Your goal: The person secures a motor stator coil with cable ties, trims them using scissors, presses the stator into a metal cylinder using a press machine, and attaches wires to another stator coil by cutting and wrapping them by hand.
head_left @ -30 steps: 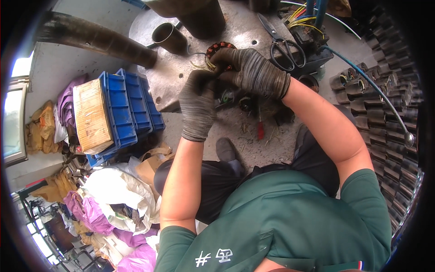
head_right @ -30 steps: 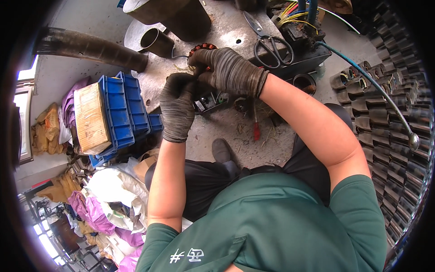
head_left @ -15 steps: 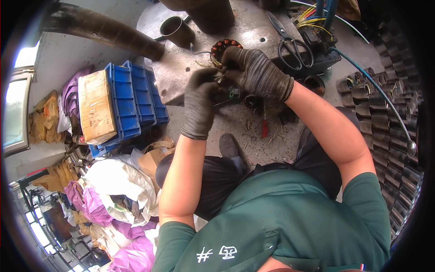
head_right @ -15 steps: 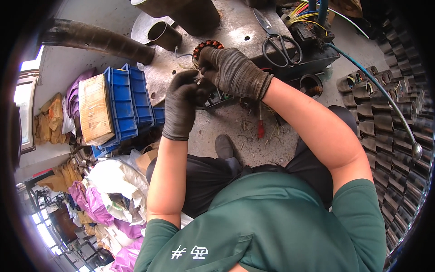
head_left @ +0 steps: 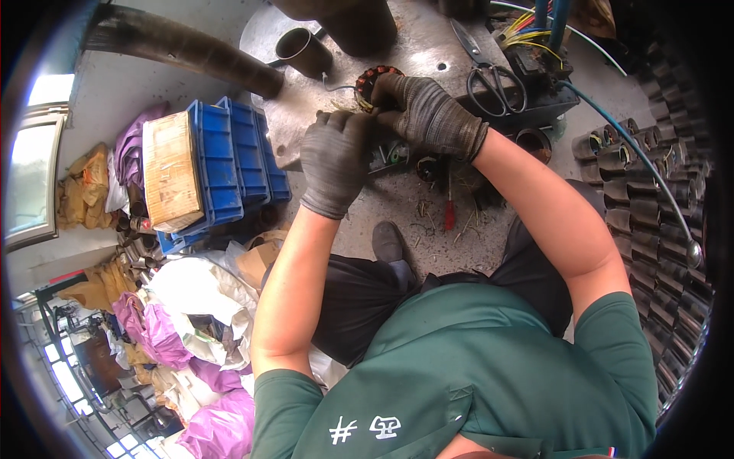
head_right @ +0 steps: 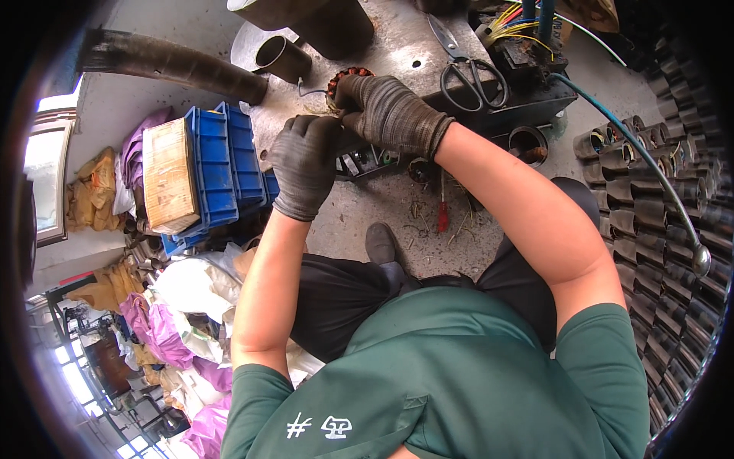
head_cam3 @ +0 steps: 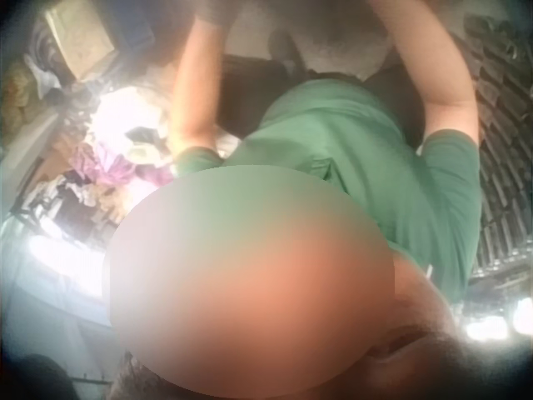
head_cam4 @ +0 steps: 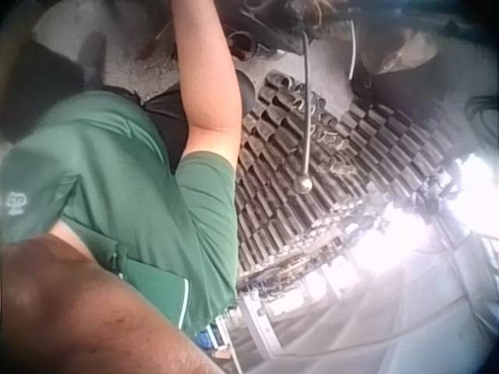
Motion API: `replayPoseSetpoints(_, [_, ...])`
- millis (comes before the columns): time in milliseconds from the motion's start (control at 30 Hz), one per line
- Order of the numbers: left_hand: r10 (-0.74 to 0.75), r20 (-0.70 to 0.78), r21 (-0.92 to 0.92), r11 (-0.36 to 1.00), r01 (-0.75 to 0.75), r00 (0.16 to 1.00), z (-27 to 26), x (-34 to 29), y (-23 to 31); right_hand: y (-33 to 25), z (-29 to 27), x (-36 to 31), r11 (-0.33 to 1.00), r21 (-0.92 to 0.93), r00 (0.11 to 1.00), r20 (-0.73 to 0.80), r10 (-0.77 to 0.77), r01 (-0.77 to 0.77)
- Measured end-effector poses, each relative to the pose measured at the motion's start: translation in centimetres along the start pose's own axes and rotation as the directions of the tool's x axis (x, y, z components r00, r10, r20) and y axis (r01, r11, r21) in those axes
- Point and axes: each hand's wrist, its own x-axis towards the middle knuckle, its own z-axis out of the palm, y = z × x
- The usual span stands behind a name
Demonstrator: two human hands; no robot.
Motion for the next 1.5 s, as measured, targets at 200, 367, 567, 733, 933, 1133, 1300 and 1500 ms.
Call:
replayPoseSetpoints(200, [-0.479, 0.789, -0.577, -0.367, 0.730, 0.384, 0.8, 1.2, 0.1, 0.1, 1.2, -0.4, 0.997, -0.062, 0.995, -0.093, -0.044, 0.038])
replayPoseSetpoints(367, [-0.422, 0.864, -0.491, -0.582, 0.648, 0.275, 0.1, 0.9, 2.3, 1.2, 0.9, -0.4, 0.998, 0.059, 0.998, -0.055, 0.023, -0.019])
replayPoseSetpoints(567, [-0.263, -0.025, -0.178, 0.950, 0.255, 0.964, -0.8, 0.1, 1.4, 0.0, 0.1, -0.2, 0.999, 0.047, 0.999, -0.032, 0.012, -0.011])
replayPoseSetpoints(733, [0.025, 0.108, 0.027, 0.999, -0.028, 0.994, -1.4, 1.3, 0.5, 0.0, 0.2, 0.1, 1.000, 0.011, 1.000, -0.012, 0.026, -0.026])
replayPoseSetpoints(933, [-0.522, 0.533, -0.569, 0.361, 0.739, 0.665, 0.3, 1.3, 1.3, 1.2, 0.8, -0.1, 0.999, 0.020, 0.996, -0.078, -0.042, 0.044])
replayPoseSetpoints(1133, [-0.186, 0.880, -0.373, -0.839, 0.396, 0.437, 2.0, -0.7, 0.9, 1.0, 1.1, 0.0, 0.993, 0.112, 0.997, -0.054, 0.054, -0.047])
replayPoseSetpoints(1300, [-0.471, -0.021, -0.526, 0.755, 0.391, 0.882, 1.1, -1.4, 1.3, 0.9, 0.9, 0.4, 0.992, 0.117, 0.999, -0.034, -0.038, 0.042])
replayPoseSetpoints(1500, [-0.061, -0.002, 0.006, 0.998, 0.061, 0.998, -0.9, 0.8, 1.6, 1.1, 0.3, 0.4, 0.997, 0.083, 1.000, -0.016, -0.007, 0.008])
